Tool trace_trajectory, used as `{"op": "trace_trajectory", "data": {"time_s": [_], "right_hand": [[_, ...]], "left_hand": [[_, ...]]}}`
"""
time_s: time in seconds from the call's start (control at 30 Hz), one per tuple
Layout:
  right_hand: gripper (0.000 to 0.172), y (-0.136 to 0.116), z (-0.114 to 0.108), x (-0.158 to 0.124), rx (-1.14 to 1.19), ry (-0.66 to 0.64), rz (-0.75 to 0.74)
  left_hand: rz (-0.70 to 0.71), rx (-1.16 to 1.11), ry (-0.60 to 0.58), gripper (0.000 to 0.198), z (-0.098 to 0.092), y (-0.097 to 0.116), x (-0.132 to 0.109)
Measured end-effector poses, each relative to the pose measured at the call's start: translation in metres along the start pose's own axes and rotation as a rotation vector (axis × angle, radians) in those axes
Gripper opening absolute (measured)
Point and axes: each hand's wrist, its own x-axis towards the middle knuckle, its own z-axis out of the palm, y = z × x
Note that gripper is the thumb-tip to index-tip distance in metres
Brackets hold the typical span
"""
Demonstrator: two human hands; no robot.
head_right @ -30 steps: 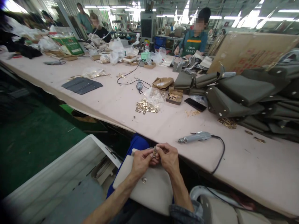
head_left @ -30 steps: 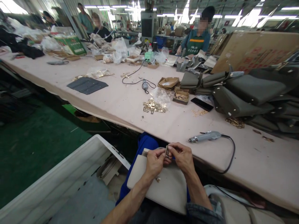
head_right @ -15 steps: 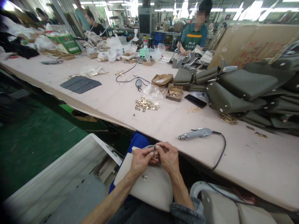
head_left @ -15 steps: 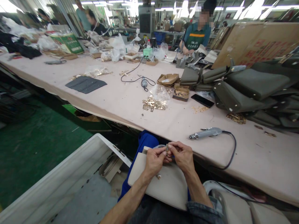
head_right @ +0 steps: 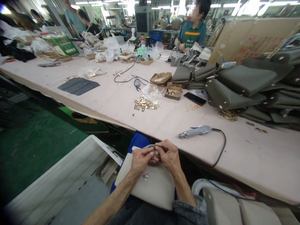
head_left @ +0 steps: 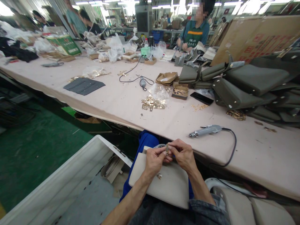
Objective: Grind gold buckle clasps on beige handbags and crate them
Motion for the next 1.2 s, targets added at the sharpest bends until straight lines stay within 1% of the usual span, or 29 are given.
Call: {"op": "trace_trajectory", "data": {"time_s": [0.13, 0.3, 0.43, 0.63, 0.7, 0.73, 0.87, 0.93, 1.0, 1.07, 1.2], "right_hand": [[0.02, 0.0, 0.0, -0.001, 0.004, -0.014, 0.007], [0.017, 0.001, -0.001, -0.002, 0.013, -0.022, 0.013], [0.015, 0.005, -0.001, -0.003, 0.014, -0.025, 0.007], [0.018, 0.006, -0.002, -0.004, 0.005, -0.032, 0.025], [0.02, 0.003, -0.008, -0.002, -0.019, -0.081, 0.029], [0.021, 0.001, -0.012, 0.0, -0.034, -0.13, 0.03], [0.033, -0.013, -0.029, 0.012, -0.042, -0.426, 0.044], [0.031, -0.022, -0.033, 0.018, -0.052, -0.532, 0.041], [0.026, -0.031, -0.034, 0.022, -0.102, -0.571, 0.005], [0.025, -0.036, -0.033, 0.025, -0.155, -0.581, -0.044], [0.029, -0.032, -0.03, 0.024, -0.162, -0.564, -0.077]], "left_hand": [[0.007, -0.026, 0.009, 0.032, -0.001, -0.005, -0.001], [0.016, -0.022, -0.002, 0.031, -0.003, -0.009, -0.002], [0.001, -0.023, -0.006, 0.031, -0.003, -0.008, -0.003], [0.006, 0.024, 0.027, 0.032, -0.001, -0.004, -0.004], [0.014, 0.052, 0.028, 0.034, -0.001, -0.002, -0.004], [0.021, 0.067, 0.028, 0.034, -0.001, -0.001, -0.004], [0.04, 0.096, 0.002, 0.034, -0.004, 0.002, -0.003], [0.039, 0.082, -0.017, 0.034, -0.006, 0.001, -0.003], [0.037, 0.065, -0.021, 0.032, -0.008, -0.001, -0.003], [0.03, 0.049, -0.022, 0.03, -0.009, -0.002, -0.003], [0.014, 0.023, -0.011, 0.031, -0.01, -0.002, -0.003]]}}
